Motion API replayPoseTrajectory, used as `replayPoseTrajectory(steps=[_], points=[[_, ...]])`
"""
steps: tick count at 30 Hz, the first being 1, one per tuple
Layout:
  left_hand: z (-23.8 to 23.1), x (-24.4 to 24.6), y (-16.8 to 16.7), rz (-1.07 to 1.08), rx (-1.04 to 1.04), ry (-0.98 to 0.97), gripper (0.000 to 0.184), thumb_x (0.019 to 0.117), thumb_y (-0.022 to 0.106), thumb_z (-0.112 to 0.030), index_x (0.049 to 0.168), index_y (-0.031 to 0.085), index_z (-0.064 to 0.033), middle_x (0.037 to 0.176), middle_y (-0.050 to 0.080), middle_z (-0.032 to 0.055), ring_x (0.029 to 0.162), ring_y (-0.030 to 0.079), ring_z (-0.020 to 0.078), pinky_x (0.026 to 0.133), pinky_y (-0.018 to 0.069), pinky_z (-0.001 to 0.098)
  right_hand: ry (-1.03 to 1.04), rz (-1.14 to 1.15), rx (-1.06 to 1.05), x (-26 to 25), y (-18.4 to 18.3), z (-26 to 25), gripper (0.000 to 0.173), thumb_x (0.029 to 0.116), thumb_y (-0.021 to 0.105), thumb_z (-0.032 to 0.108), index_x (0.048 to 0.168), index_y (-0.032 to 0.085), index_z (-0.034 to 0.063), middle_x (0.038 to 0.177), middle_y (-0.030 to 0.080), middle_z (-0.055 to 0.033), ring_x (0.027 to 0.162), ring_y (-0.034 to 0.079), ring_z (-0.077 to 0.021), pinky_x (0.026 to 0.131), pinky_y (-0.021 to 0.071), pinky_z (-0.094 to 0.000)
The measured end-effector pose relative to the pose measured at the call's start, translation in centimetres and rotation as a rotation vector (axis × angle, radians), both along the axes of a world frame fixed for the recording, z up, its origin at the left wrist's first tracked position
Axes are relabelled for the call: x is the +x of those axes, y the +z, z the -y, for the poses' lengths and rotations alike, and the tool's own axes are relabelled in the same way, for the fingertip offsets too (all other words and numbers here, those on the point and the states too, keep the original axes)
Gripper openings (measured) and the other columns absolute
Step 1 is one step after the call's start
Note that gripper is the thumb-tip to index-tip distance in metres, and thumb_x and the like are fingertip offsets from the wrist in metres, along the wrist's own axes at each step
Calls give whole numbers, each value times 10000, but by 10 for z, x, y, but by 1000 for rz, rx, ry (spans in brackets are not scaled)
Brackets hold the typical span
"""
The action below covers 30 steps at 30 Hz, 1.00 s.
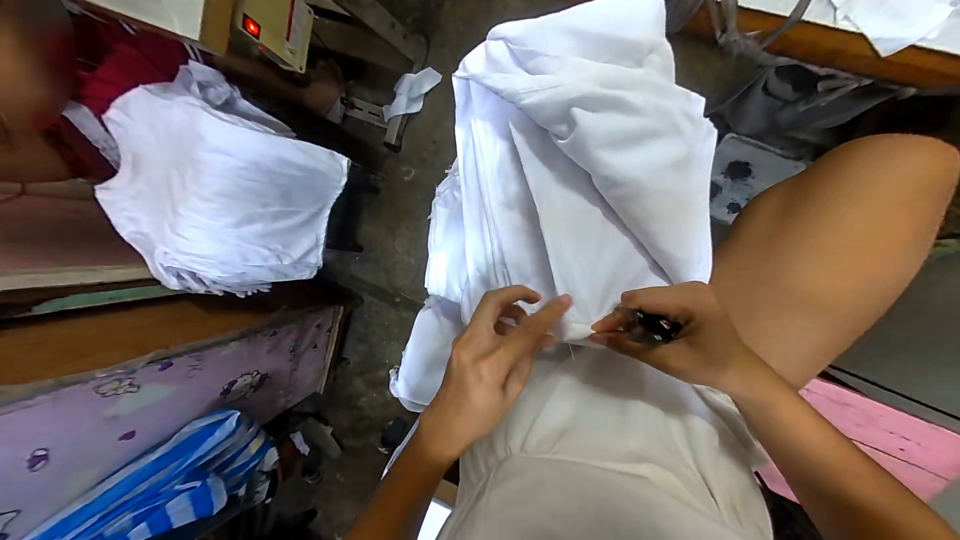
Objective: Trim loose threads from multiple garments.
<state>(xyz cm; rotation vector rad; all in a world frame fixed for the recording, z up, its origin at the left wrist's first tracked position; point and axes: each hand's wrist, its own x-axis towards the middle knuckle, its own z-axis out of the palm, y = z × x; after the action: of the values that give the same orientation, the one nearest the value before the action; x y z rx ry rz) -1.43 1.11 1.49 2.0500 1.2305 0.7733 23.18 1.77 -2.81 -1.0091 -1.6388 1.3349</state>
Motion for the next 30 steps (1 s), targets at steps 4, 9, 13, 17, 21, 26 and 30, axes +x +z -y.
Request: replayPoseTrajectory(steps=[4, 9, 13, 17, 21, 26, 30], points=[[-18, 4, -5, 22, 65, -143, 133, 973, 670, -97, 1011, 792, -60, 1048, 667, 145, 921, 630, 123, 828, 522, 187, -8, -13, -25, 0, -1, 0, 150, 876, 736, 154, 866, 728, 4, 732, 648, 63, 664, 488, 152, 603, 389, -22], [-22, 1, -8, 103, 32, -113, 123, 968, 660, -74, 896, 737, -11, 980, 673, 92, 943, 642, 75, 862, 536, 174, -12, -20, -55, -1, -4, 0, 168, 883, 736, 178, 850, 727, 14, 712, 639, 76, 641, 473, 154, 577, 374, -28], [-9, -1, -11, 148, -110, -8, 164, 989, 645, -110, 902, 706, 14, 1009, 680, 79, 912, 654, 25, 820, 553, 156, -17, -36, -68, -2, -4, 0, 164, 883, 740, 181, 840, 724, 23, 706, 627, 89, 631, 458, 156, 568, 362, -28], [-1, 2, -17, 219, -162, 32, 209, 1037, 578, -146, 939, 649, 24, 1016, 671, 88, 889, 659, 27, 793, 565, 166, -5, -69, -85, -2, -4, -1, 145, 887, 741, 170, 853, 725, 30, 714, 625, 103, 633, 463, 157, 567, 365, -26], [-2, 5, -17, 287, -142, -14, 226, 1075, 522, -190, 1005, 613, 5, 1096, 670, 86, 985, 664, 39, 863, 566, 195, -9, -85, -101, 0, -3, -2, 131, 880, 742, 173, 845, 729, 47, 691, 598, 127, 607, 430, 162, 542, 339, -24], [-11, 2, -16, 296, -156, -96, 247, 972, 700, -164, 1123, 709, 31, 1069, 699, 90, 970, 688, 57, 876, 590, 220, 3, -88, -121, 0, -4, -2, 131, 885, 740, 168, 857, 729, 41, 694, 599, 127, 603, 426, 163, 540, 337, -24], [-11, 6, -14, 286, -139, -36, 193, 897, 777, -121, 995, 759, 44, 979, 744, 94, 890, 718, 55, 825, 606, 203, -2, -78, -110, -1, -3, -1, 128, 880, 738, 160, 850, 728, 37, 697, 605, 117, 613, 437, 160, 550, 342, -26]])
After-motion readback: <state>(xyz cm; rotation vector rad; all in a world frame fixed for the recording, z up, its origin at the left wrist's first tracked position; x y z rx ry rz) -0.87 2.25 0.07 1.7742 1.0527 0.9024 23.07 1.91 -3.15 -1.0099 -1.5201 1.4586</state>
